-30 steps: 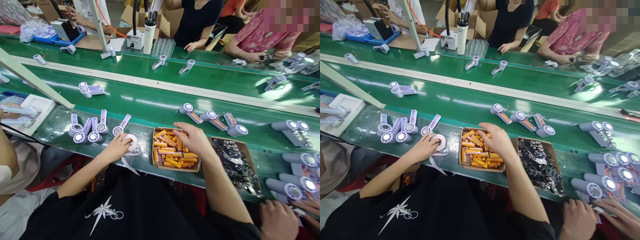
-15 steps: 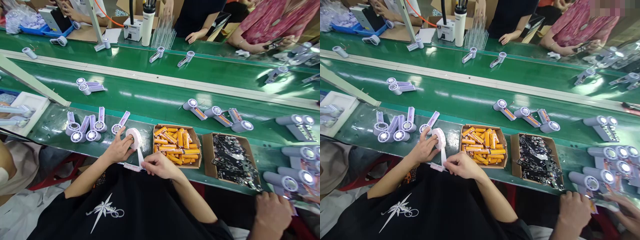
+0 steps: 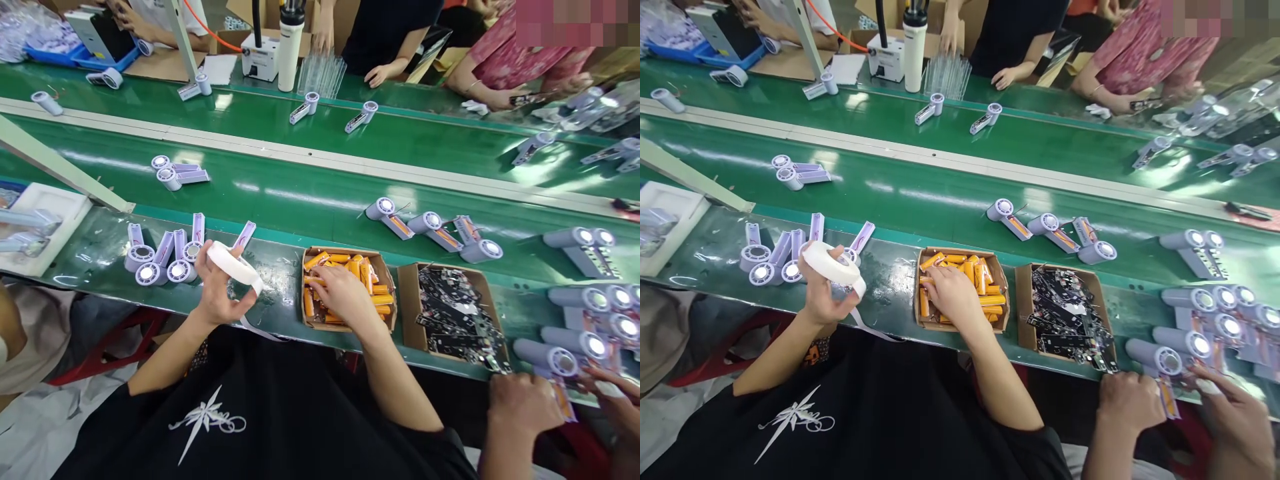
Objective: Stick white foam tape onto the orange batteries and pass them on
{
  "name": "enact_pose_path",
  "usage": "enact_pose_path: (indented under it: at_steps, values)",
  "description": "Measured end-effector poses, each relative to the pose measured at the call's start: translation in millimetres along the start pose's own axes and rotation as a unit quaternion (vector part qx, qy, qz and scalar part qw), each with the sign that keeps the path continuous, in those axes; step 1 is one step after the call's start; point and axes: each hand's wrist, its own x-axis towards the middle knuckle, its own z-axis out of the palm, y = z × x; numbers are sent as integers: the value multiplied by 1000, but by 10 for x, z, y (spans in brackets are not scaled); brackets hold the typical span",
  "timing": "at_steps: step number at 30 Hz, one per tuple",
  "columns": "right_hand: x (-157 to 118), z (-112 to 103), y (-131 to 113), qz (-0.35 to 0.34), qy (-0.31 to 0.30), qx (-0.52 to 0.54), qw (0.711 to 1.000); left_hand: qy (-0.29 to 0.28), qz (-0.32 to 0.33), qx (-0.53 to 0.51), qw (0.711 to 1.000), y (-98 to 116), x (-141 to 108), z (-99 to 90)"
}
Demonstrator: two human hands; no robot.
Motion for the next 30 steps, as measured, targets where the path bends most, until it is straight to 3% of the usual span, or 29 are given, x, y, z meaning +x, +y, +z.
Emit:
enact_pose_path:
  at_steps: [2, 4, 6, 8, 11, 13, 16, 19, 22, 25, 27, 30]
  values:
    - [76, 71, 16, 3, -33, -71, 997, 22, 45, -2, 999, 77, 28, 75]
    - [118, 119, 48, -2, -49, -66, 997, 21, 76, -23, 997, 148, 64, 139]
    - [121, 124, 122, 9, -36, 18, 999, -21, 91, -61, 994, 208, 91, 173]
    - [88, 96, 222, 54, 27, 176, 983, -78, 105, -87, 988, 252, 101, 185]
    - [-11, 34, 316, 112, 151, 429, 883, -148, 132, -81, 977, 293, 87, 211]
    - [-84, 3, 289, 115, 182, 529, 821, -168, 148, -66, 972, 307, 61, 252]
    - [-166, -9, 139, 117, 195, 587, 777, -182, 159, -47, 969, 312, 9, 326]
    - [-209, 19, -21, 114, 269, 596, 748, -193, 166, -22, 967, 305, -37, 371]
    - [-225, 89, -127, 106, 359, 557, 741, -190, 181, -4, 965, 300, -62, 382]
    - [-229, 207, -216, 96, 397, 523, 748, -168, 197, 11, 966, 315, -64, 381]
    - [-240, 295, -273, 92, 372, 520, 763, -152, 209, 20, 966, 329, -53, 373]
    - [-277, 353, -295, 111, 287, 535, 787, -144, 214, 26, 966, 335, -18, 333]
